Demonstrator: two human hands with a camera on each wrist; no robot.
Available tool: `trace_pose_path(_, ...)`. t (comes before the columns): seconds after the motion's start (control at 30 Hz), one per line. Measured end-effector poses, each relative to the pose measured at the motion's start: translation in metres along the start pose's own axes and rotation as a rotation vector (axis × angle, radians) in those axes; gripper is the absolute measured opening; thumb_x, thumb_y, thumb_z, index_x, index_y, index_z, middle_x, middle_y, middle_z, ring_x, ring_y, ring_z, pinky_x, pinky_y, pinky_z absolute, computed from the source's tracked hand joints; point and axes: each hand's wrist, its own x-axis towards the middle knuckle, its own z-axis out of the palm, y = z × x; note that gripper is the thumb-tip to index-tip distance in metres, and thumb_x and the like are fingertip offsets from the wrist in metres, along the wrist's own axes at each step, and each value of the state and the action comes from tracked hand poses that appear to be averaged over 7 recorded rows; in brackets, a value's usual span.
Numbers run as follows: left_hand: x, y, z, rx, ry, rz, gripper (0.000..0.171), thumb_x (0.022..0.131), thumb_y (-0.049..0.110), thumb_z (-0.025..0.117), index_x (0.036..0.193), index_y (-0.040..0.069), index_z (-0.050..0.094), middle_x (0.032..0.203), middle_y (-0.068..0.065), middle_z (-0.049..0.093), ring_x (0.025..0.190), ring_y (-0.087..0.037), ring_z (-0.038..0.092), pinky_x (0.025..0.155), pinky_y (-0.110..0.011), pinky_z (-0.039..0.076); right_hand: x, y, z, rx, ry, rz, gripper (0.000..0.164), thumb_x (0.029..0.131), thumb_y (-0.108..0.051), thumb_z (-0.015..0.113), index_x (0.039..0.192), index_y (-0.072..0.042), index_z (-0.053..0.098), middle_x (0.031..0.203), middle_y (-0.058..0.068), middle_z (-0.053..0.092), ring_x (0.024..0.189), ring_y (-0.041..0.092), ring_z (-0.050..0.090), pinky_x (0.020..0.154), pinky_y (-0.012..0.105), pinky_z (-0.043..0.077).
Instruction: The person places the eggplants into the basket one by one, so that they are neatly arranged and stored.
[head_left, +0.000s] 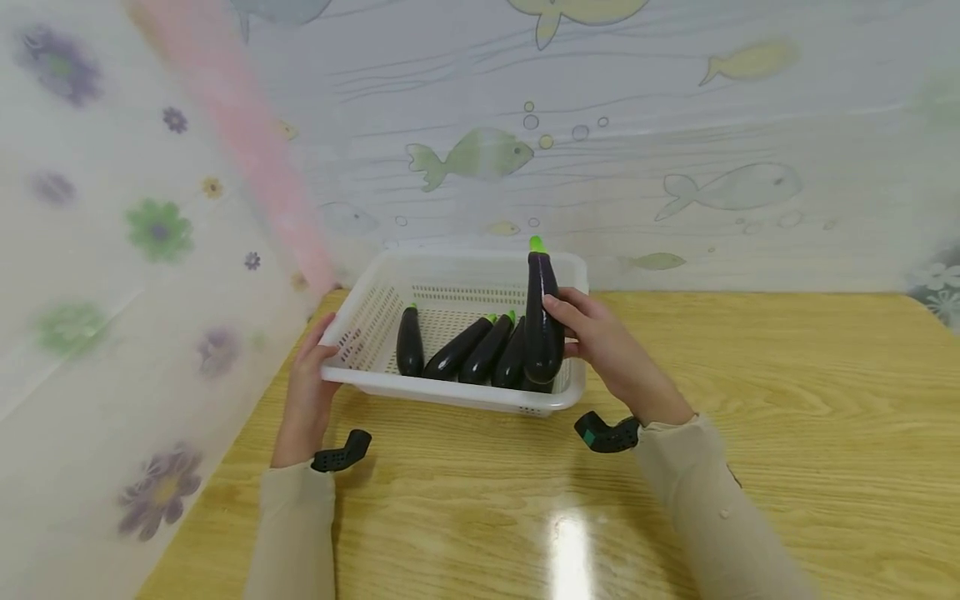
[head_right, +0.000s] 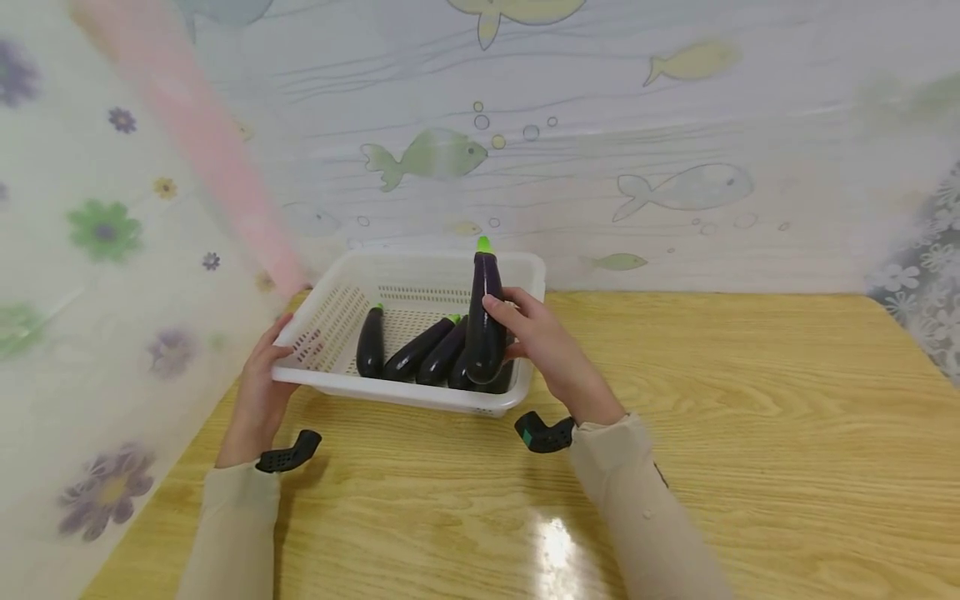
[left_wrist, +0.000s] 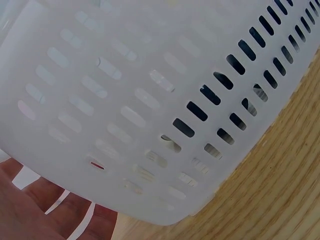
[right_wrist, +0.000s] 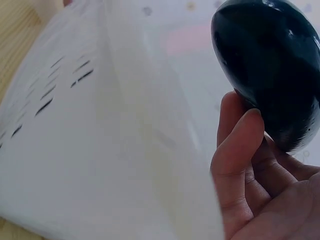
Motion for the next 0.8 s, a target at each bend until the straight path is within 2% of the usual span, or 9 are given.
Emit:
trace_pose_path(0.27, 0.001, 0.0, 0.0, 0.017, 0.001, -0.005, 0.051, 0.095, 0.009, 0.032, 0.142, 0.029, 0.036, 0.147, 0.0, 0.028, 0.124, -0.016, 0.035, 0.09, -0.029, 0.038, 0.001, -0.003, 0.007, 0.058, 0.01, -0.006, 0.058, 0.091, -0.047, 0.047, 0.137, -0.013, 0.036, 0.123, 0.009, 0.047, 0.105, 0.02, 0.053, 0.083, 0.032, 0.046)
trace_pose_path(0.5, 0.002, 0.0, -0.001, 0.049, 0.004, -0.005, 0.051, 0.096, 0.011, 0.031, 0.143, 0.03, 0.034, 0.147, 0.002, 0.028, 0.127, -0.017, 0.033, 0.094, -0.034, 0.035, 0.002, -0.01, 0.019, 0.159, 0.015, -0.06, 0.055, 0.092, -0.044, 0.047, 0.134, -0.009, 0.039, 0.112, 0.009, 0.049, 0.094, 0.018, 0.056, 0.08, 0.031, 0.047)
trace_pose_path(0.67, 0.001, 0.001, -0.001, 0.027, 0.006, -0.007, 0.051, 0.095, 0.01, 0.032, 0.143, 0.029, 0.034, 0.147, 0.002, 0.028, 0.126, -0.017, 0.034, 0.093, -0.032, 0.036, 0.006, -0.011, 0.025, 0.182, -0.009, -0.08, 0.053, 0.093, -0.042, 0.047, 0.133, -0.007, 0.039, 0.11, 0.01, 0.048, 0.093, 0.021, 0.057, 0.079, 0.032, 0.048)
trace_pose_path(0.8, 0.0, 0.0, 0.0, 0.011, 0.009, -0.016, 0.052, 0.094, 0.009, 0.032, 0.143, 0.028, 0.034, 0.146, 0.002, 0.028, 0.125, -0.016, 0.034, 0.093, -0.032, 0.035, 0.008, -0.01, 0.025, 0.181, 0.016, -0.057, 0.056, 0.094, -0.043, 0.045, 0.136, -0.008, 0.035, 0.113, 0.01, 0.047, 0.095, 0.021, 0.056, 0.08, 0.031, 0.048)
